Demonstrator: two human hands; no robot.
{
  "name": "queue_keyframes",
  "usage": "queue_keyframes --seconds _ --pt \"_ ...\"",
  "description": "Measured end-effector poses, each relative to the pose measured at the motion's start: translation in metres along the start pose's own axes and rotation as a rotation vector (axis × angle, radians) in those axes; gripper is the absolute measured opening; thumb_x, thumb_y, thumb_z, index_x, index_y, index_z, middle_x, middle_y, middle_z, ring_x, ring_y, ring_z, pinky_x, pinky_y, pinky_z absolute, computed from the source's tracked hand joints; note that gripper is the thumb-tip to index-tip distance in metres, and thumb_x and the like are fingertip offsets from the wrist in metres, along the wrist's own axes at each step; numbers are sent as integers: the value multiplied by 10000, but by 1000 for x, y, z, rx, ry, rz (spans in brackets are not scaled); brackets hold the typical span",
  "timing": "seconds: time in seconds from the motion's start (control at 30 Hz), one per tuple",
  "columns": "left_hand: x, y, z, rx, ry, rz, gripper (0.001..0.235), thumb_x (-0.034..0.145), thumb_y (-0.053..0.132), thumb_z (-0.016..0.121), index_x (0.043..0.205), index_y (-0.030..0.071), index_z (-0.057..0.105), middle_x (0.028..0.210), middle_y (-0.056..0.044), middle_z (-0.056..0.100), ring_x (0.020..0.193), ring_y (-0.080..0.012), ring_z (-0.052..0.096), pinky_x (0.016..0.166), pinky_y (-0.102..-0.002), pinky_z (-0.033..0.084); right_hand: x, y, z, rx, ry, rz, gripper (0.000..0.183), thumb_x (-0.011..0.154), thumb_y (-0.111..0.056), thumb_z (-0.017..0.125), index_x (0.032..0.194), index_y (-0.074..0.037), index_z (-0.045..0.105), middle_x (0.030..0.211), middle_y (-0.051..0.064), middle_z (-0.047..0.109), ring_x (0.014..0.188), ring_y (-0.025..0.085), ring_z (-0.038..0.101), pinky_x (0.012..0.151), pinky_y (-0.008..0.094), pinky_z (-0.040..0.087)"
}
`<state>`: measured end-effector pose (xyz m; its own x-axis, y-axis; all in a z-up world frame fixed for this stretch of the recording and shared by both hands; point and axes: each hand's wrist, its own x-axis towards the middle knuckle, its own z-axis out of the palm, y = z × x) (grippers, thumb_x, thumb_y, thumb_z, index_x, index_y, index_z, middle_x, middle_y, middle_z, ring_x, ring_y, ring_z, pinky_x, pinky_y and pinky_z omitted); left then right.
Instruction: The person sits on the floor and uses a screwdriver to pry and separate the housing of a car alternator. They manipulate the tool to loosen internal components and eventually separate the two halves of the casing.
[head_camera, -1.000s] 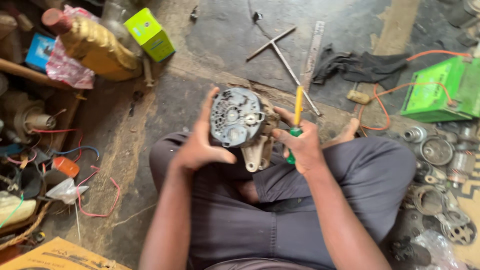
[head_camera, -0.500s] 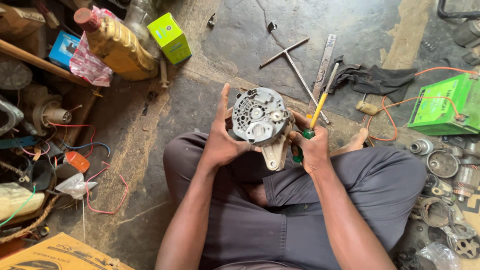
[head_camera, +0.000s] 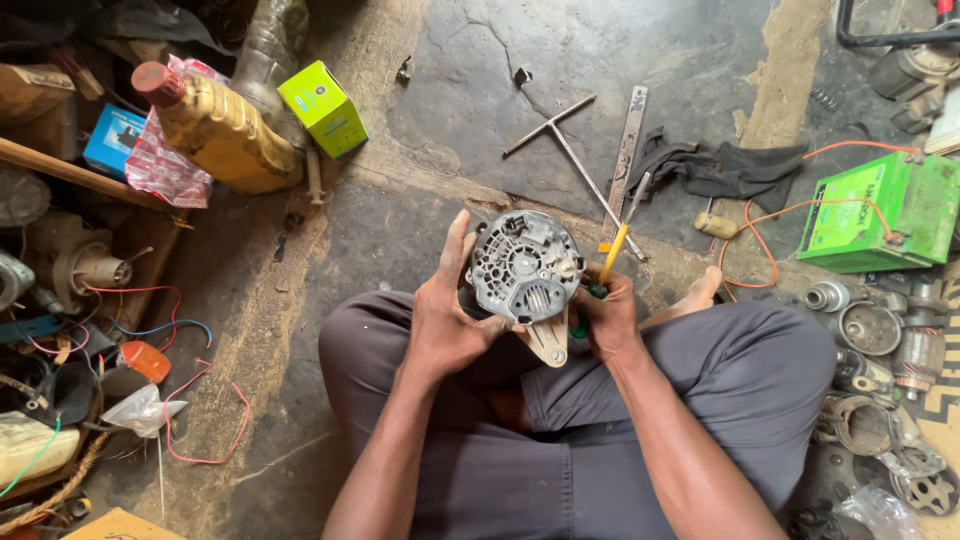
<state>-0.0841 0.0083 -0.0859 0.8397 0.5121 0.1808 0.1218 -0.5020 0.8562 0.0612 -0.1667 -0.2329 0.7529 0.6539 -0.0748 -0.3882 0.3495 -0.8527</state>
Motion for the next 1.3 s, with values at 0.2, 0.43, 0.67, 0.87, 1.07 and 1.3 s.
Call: queue_keyframes --seconds 0.2,0.43,0.67,0.87,1.07,1.3 --pt "1 1 0 51 2 29 1311 546 32 952 1620 157 210 1433 -272 592 1328 -405 602 1061 -418 543 -2 -2 2 -146 77 61 121 922 4 696 1035 19 738 753 14 706 531 61 596 466 207 466" --pt "-2 -4 3 0 -38 2 1347 557 79 955 1628 88 138 1495 -230 569 1363 -366 581 1117 -405 490 -4 -30 18 -285 199 191 189 897 28 681 1072 -24 730 752 19 712 539 75 601 440 216 443" --pt "-7 -4 -2 -93 -25 182 1396 581 347 995 1643 53 138 1691 -248 262 1552 -408 344 1256 -487 352 30 -82 -6 -1111 208 21 225 953 -106 650 1158 -59 730 843 175 711 809 263 693 772 376 530" --pt "13 30 -13 200 -39 322 1362 536 509 984 1606 91 251 1657 -217 301 1570 -449 255 1272 -551 281 92 -75 -51 -1575 -139 219 240 898 -216 628 1069 -103 753 960 238 728 938 422 693 837 532 529" --pt "31 58 -9 390 -167 319 1152 518 383 952 1535 169 455 1511 -164 466 1434 -437 409 1167 -527 373 96 -22 -51 -1736 -186 301 243 871 -187 643 1018 -33 760 1007 290 714 987 465 689 885 538 554" --pt "36 59 -10 201 -58 416 1006 614 376 947 1493 152 513 1497 -119 513 1406 -388 473 1204 -514 410 91 -30 -41 -1806 -157 424 235 831 -147 658 1009 -29 757 1010 308 711 984 486 701 864 547 572"
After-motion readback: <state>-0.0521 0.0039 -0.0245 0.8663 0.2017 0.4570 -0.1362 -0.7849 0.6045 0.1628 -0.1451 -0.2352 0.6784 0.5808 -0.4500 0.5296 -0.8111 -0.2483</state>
